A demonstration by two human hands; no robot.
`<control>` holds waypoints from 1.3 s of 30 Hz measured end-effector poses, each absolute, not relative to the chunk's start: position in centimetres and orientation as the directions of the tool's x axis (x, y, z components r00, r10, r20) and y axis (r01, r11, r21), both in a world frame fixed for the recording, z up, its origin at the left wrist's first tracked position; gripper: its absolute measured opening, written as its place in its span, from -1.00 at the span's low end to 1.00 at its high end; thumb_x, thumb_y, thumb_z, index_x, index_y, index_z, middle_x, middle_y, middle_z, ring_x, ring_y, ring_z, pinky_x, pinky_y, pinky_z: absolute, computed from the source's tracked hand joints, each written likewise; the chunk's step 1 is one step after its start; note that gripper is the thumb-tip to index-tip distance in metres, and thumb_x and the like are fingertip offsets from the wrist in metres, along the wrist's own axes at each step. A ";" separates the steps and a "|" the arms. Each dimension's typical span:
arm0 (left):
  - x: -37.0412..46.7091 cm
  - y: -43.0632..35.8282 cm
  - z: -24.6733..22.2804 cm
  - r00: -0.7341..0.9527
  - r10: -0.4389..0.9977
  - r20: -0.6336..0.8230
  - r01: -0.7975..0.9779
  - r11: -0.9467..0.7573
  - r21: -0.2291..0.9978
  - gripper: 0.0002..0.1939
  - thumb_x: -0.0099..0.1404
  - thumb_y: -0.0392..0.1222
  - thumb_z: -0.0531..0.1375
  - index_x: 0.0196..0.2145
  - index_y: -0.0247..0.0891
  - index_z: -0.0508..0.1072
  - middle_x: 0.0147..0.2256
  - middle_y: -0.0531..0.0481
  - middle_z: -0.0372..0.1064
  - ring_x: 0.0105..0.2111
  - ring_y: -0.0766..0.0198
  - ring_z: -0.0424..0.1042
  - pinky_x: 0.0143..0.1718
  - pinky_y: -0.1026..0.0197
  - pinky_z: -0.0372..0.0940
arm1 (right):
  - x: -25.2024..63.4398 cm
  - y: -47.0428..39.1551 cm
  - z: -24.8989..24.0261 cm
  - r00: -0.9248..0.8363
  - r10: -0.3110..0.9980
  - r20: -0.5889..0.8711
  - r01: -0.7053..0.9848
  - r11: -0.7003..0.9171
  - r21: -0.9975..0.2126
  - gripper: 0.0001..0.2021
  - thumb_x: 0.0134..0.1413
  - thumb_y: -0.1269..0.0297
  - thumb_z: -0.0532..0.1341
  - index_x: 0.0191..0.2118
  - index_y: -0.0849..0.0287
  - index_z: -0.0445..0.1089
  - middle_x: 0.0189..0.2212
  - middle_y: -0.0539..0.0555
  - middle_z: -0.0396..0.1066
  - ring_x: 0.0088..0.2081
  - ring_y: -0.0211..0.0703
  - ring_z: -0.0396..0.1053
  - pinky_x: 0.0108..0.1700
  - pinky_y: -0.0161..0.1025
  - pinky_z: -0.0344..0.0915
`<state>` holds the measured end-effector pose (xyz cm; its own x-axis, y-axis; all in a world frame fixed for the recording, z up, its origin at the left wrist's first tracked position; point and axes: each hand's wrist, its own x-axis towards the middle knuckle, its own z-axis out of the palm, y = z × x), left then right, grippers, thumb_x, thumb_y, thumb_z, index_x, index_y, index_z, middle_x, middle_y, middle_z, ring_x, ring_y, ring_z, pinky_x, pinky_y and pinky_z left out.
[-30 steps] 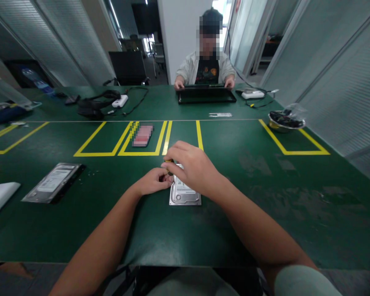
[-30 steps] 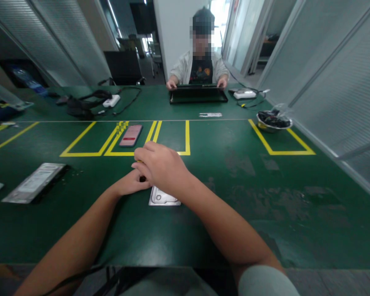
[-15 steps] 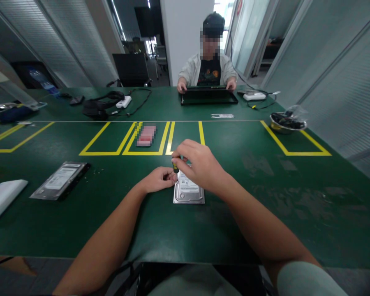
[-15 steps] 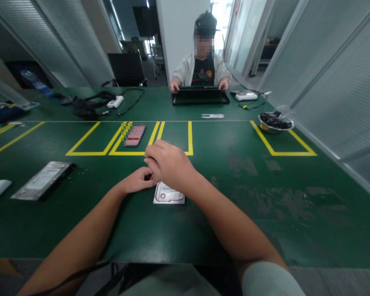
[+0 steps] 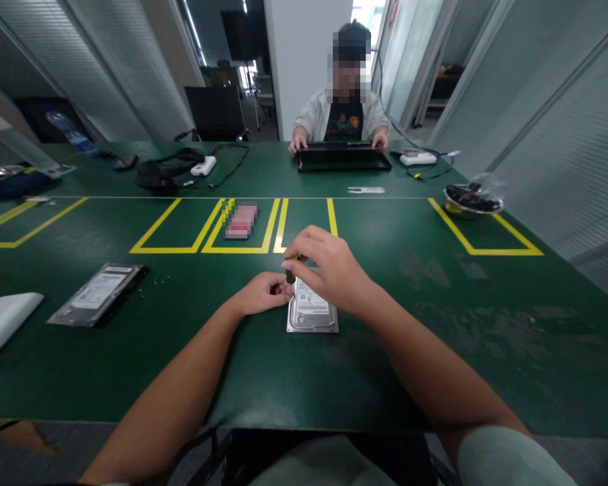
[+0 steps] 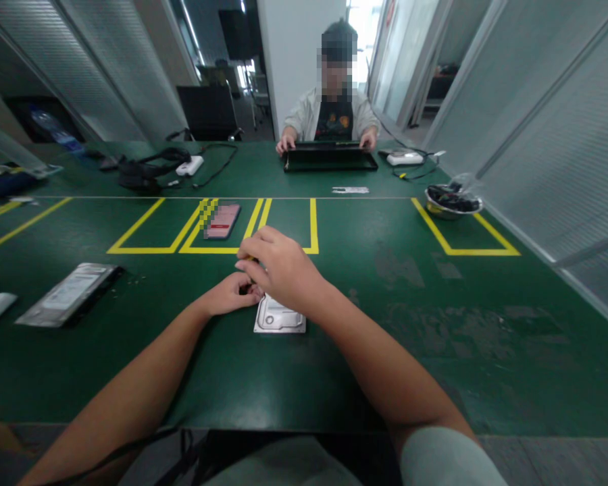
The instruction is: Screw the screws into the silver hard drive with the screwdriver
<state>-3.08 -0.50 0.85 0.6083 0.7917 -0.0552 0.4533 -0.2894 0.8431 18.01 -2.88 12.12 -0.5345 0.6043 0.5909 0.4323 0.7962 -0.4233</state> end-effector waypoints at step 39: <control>-3.2 -0.3 1.1 0.627 0.774 -0.086 0.436 -0.257 0.862 -0.81 0.17 -0.14 0.23 -0.42 -0.33 0.37 -0.52 0.14 0.20 -0.50 0.40 0.18 -0.47 0.34 0.08 | 17.8 -3.1 11.2 -0.501 0.522 0.690 0.395 0.847 -0.355 -0.87 0.23 0.40 0.12 -0.20 0.22 0.42 -0.22 0.11 0.50 -0.15 -0.15 0.41 -0.04 -0.17 0.31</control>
<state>-3.21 -0.29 1.13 0.6272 0.7741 -0.0859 0.4359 -0.2575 0.8624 17.82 -3.11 11.15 -0.5013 0.5224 0.6898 0.3947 0.8475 -0.3550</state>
